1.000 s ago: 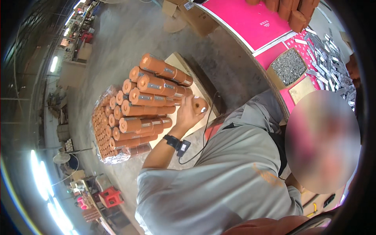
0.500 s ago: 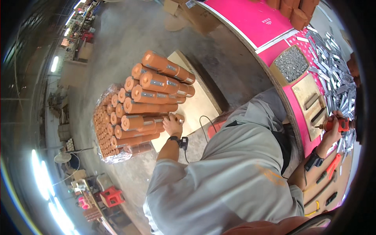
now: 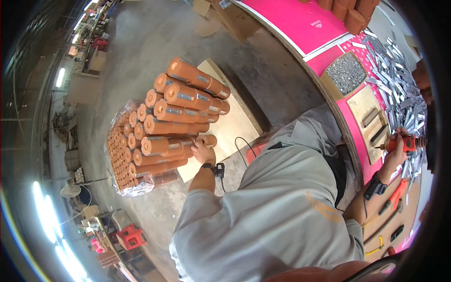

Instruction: Using a pneumatic drill to attach metal brackets to bamboo tubes for furniture manufacturing.

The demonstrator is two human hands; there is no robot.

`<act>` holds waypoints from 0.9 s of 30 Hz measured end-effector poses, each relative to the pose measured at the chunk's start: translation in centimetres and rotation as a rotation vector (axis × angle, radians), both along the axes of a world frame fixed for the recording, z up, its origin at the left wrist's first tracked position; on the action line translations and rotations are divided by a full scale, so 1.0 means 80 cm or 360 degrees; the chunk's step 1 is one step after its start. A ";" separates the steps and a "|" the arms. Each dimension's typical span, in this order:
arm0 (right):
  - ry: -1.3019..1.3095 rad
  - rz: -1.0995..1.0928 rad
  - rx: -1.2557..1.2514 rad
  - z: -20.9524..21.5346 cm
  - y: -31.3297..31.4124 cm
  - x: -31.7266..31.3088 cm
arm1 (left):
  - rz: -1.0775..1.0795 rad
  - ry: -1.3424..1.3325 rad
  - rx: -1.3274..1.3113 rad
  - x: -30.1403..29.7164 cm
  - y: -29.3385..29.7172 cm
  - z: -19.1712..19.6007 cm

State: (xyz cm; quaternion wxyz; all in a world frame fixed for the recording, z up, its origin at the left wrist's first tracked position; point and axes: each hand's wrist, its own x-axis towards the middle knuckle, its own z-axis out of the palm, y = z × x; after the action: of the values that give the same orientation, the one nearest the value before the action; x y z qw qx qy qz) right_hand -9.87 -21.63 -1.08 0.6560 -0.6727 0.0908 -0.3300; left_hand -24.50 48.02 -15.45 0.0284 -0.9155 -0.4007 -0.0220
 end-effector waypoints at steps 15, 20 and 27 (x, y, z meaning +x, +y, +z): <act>0.0032 0.0065 0.0100 -0.001 0.005 0.001 | 0.0879 -0.0820 -0.1042 0.013 0.005 -0.062; 0.0074 0.0083 0.0072 0.016 0.002 -0.002 | 0.0765 -0.1155 -0.1121 0.002 0.065 -0.173; 0.0005 0.0352 0.0293 -0.026 -0.010 0.022 | 0.1106 -0.0658 -0.0682 -0.047 0.105 -0.193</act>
State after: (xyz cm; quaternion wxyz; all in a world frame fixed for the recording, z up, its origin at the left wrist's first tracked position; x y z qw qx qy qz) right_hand -8.11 -22.43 -3.16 0.7471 -0.6161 0.0469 -0.2451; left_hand -28.23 56.44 -30.86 -0.2364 -0.6884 -0.6768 -0.1100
